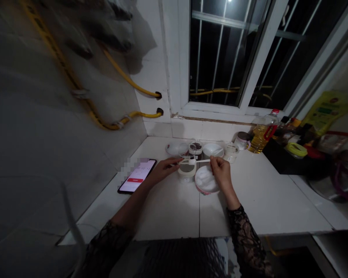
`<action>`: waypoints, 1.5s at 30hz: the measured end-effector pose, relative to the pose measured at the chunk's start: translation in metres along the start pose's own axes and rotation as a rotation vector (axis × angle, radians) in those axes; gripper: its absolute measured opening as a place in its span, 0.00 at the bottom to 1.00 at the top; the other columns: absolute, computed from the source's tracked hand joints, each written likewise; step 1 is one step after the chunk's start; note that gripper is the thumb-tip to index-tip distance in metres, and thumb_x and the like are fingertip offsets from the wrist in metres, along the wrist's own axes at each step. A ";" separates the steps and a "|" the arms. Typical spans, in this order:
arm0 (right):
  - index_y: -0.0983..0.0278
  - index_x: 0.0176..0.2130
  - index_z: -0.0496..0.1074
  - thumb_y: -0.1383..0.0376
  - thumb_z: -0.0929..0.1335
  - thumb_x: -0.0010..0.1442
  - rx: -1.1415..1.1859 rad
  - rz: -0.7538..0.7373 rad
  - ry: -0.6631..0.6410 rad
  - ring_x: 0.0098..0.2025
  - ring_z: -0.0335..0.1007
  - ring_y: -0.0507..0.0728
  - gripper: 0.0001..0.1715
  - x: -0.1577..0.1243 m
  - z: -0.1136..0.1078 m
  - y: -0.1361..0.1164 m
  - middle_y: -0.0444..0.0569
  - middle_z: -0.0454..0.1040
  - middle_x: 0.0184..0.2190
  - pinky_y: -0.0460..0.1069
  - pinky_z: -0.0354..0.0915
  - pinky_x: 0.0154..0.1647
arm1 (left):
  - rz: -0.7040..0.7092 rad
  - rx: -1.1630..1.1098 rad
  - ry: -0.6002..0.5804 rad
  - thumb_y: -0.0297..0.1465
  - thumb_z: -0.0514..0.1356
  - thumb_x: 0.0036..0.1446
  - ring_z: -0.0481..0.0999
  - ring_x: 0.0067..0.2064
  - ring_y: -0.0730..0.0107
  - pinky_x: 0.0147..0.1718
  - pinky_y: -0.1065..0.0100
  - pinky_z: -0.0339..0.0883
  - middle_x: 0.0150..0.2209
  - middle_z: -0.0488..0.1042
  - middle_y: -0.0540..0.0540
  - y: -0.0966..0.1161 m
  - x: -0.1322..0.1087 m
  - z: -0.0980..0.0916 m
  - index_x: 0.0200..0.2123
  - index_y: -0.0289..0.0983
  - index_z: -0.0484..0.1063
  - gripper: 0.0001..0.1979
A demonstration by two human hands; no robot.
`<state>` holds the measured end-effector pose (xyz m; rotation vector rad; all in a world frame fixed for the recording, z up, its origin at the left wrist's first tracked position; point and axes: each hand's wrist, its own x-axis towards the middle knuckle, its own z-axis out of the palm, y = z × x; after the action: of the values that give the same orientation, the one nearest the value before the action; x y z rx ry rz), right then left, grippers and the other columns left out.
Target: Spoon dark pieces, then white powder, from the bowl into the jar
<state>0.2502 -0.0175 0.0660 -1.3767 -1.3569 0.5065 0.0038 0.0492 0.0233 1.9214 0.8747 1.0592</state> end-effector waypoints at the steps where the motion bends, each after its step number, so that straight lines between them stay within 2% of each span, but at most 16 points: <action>1: 0.63 0.22 0.68 0.43 0.62 0.61 -0.067 -0.097 0.026 0.17 0.57 0.51 0.30 -0.003 0.003 -0.001 0.42 0.64 0.14 0.47 0.55 0.21 | 0.001 -0.003 0.001 0.41 0.61 0.57 0.78 0.46 0.59 0.36 0.67 0.72 0.52 0.78 0.41 0.000 0.000 0.000 0.50 0.37 0.77 0.21; 3: 0.63 0.26 0.71 0.49 0.61 0.66 -0.238 -0.363 0.030 0.22 0.64 0.53 0.27 -0.008 0.008 -0.001 0.46 0.70 0.19 0.48 0.60 0.28 | 0.001 -0.012 -0.003 0.42 0.61 0.57 0.78 0.47 0.59 0.37 0.67 0.72 0.52 0.77 0.41 -0.001 0.000 0.000 0.50 0.38 0.77 0.21; 6: 0.63 0.29 0.73 0.58 0.60 0.70 -0.513 -0.776 -0.095 0.26 0.68 0.53 0.22 -0.012 0.014 0.000 0.49 0.75 0.23 0.50 0.61 0.37 | -0.010 -0.022 -0.004 0.42 0.61 0.57 0.78 0.47 0.59 0.37 0.67 0.72 0.52 0.77 0.41 -0.002 0.000 0.001 0.50 0.38 0.78 0.21; 8: 0.64 0.28 0.73 0.61 0.61 0.70 -0.638 -0.912 -0.145 0.24 0.67 0.53 0.21 -0.013 0.016 0.001 0.48 0.74 0.22 0.50 0.60 0.38 | -0.018 -0.024 0.000 0.42 0.61 0.56 0.78 0.48 0.59 0.37 0.67 0.72 0.52 0.77 0.40 -0.002 -0.001 0.001 0.50 0.37 0.78 0.22; 10: 0.64 0.29 0.73 0.63 0.61 0.70 -0.662 -0.934 -0.118 0.24 0.66 0.52 0.20 -0.013 0.014 0.000 0.48 0.74 0.22 0.50 0.59 0.38 | -0.018 -0.026 0.001 0.41 0.61 0.56 0.78 0.48 0.59 0.38 0.67 0.72 0.52 0.77 0.40 -0.001 -0.001 0.001 0.50 0.37 0.77 0.22; 13: 0.64 0.28 0.72 0.63 0.61 0.69 -0.540 -0.832 -0.014 0.25 0.67 0.53 0.20 -0.011 0.006 0.000 0.47 0.74 0.22 0.49 0.60 0.36 | -0.014 -0.019 0.000 0.41 0.61 0.56 0.78 0.48 0.59 0.38 0.67 0.72 0.52 0.77 0.41 -0.001 -0.001 0.001 0.50 0.38 0.78 0.21; 17: 0.63 0.25 0.70 0.59 0.62 0.67 -0.381 -0.511 0.099 0.23 0.62 0.52 0.21 -0.008 -0.010 0.002 0.44 0.69 0.19 0.47 0.58 0.29 | -0.013 -0.007 0.001 0.41 0.60 0.57 0.78 0.46 0.60 0.37 0.68 0.72 0.51 0.78 0.42 0.000 0.000 0.000 0.50 0.38 0.78 0.21; 20: 0.63 0.22 0.66 0.54 0.62 0.64 -0.315 -0.302 0.076 0.21 0.57 0.50 0.24 -0.004 -0.023 0.007 0.41 0.64 0.16 0.46 0.54 0.24 | -0.018 -0.012 -0.003 0.42 0.61 0.56 0.79 0.46 0.60 0.37 0.68 0.72 0.51 0.78 0.42 0.001 0.000 0.000 0.50 0.39 0.78 0.21; 23: 0.62 0.18 0.61 0.51 0.62 0.61 -0.314 -0.196 0.019 0.20 0.54 0.49 0.26 0.001 -0.031 0.010 0.41 0.61 0.15 0.45 0.51 0.22 | -0.024 -0.018 -0.003 0.42 0.61 0.56 0.78 0.46 0.59 0.37 0.68 0.72 0.51 0.78 0.42 0.000 0.000 0.000 0.50 0.39 0.78 0.21; 33: 0.60 0.17 0.56 0.50 0.61 0.57 -0.316 -0.117 -0.263 0.20 0.50 0.50 0.24 -0.002 -0.020 0.011 0.41 0.56 0.15 0.46 0.47 0.21 | -0.019 -0.005 -0.003 0.42 0.61 0.56 0.79 0.44 0.61 0.36 0.68 0.72 0.51 0.78 0.42 -0.002 0.000 0.000 0.50 0.38 0.77 0.22; 38: 0.61 0.17 0.58 0.49 0.61 0.56 -0.307 -0.062 -0.190 0.20 0.49 0.50 0.25 0.002 -0.023 0.015 0.41 0.55 0.15 0.46 0.47 0.21 | -0.025 -0.010 -0.001 0.44 0.61 0.56 0.78 0.46 0.61 0.37 0.68 0.72 0.51 0.78 0.42 0.000 -0.001 0.000 0.50 0.39 0.78 0.22; 41: 0.62 0.17 0.62 0.50 0.61 0.55 -0.333 -0.049 -0.151 0.20 0.51 0.50 0.25 0.005 -0.026 0.015 0.41 0.56 0.14 0.46 0.48 0.21 | -0.026 -0.011 0.000 0.44 0.61 0.56 0.78 0.46 0.60 0.37 0.67 0.72 0.51 0.78 0.40 0.000 -0.001 0.001 0.50 0.37 0.78 0.23; 45: 0.62 0.16 0.63 0.50 0.61 0.56 -0.337 -0.037 -0.131 0.19 0.54 0.50 0.25 0.005 -0.029 0.014 0.42 0.60 0.14 0.46 0.48 0.22 | -0.032 -0.012 -0.007 0.42 0.60 0.56 0.78 0.47 0.59 0.38 0.67 0.72 0.51 0.78 0.41 -0.001 -0.001 0.001 0.51 0.37 0.77 0.23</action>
<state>0.2828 -0.0205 0.0654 -1.6079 -1.6265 0.3580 0.0037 0.0486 0.0219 1.8945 0.8903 1.0360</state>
